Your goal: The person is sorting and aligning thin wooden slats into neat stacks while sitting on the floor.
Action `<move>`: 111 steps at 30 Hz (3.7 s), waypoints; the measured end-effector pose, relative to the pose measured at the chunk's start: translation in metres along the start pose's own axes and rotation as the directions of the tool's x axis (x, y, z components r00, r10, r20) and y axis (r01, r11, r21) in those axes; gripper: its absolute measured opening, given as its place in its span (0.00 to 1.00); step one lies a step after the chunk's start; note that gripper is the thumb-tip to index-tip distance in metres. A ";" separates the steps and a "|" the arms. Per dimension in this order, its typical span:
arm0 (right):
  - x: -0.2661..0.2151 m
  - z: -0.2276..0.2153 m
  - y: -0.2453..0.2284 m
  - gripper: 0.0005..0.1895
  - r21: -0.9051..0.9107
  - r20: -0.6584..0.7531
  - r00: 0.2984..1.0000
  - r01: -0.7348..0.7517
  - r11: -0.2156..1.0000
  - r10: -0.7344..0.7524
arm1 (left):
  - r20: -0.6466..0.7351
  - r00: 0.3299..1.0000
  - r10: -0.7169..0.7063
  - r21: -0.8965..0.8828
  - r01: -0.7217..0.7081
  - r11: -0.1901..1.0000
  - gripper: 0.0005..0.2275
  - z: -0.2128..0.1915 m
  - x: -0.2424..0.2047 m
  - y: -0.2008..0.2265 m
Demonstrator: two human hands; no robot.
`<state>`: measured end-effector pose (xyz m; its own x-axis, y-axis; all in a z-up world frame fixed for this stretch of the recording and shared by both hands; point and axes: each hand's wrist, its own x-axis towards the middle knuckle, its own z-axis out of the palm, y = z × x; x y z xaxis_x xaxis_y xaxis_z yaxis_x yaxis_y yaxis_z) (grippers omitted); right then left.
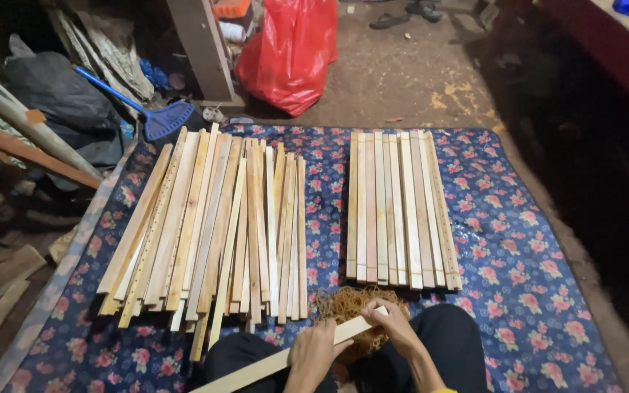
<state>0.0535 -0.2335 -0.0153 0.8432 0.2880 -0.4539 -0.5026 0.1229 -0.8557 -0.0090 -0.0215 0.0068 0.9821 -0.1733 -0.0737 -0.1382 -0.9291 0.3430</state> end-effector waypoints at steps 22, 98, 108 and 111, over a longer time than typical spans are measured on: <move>-0.064 -0.003 0.100 0.07 0.152 0.065 0.962 0.254 0.955 -0.266 | 0.069 0.973 -0.222 -0.096 0.228 0.969 0.19 -0.020 0.015 -0.009; -0.046 -0.031 0.001 0.28 -0.509 0.272 0.961 0.184 0.841 -0.046 | -0.080 0.983 0.167 0.068 -0.162 0.984 0.18 0.035 -0.039 -0.006; -0.034 -0.030 0.016 0.25 -0.613 0.285 0.958 0.209 0.762 -0.033 | -0.026 0.982 0.189 0.073 -0.186 0.980 0.19 0.043 -0.047 -0.012; -0.045 -0.026 0.013 0.26 -0.764 0.322 0.946 0.234 0.601 0.042 | 0.054 0.976 0.212 0.091 -0.216 0.972 0.22 0.045 -0.047 -0.006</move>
<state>0.0142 -0.2694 -0.0123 0.7153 0.5832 -0.3851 0.0406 -0.5848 -0.8101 -0.0606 -0.0227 -0.0340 0.9221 -0.3836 -0.0500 -0.3582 -0.8954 0.2645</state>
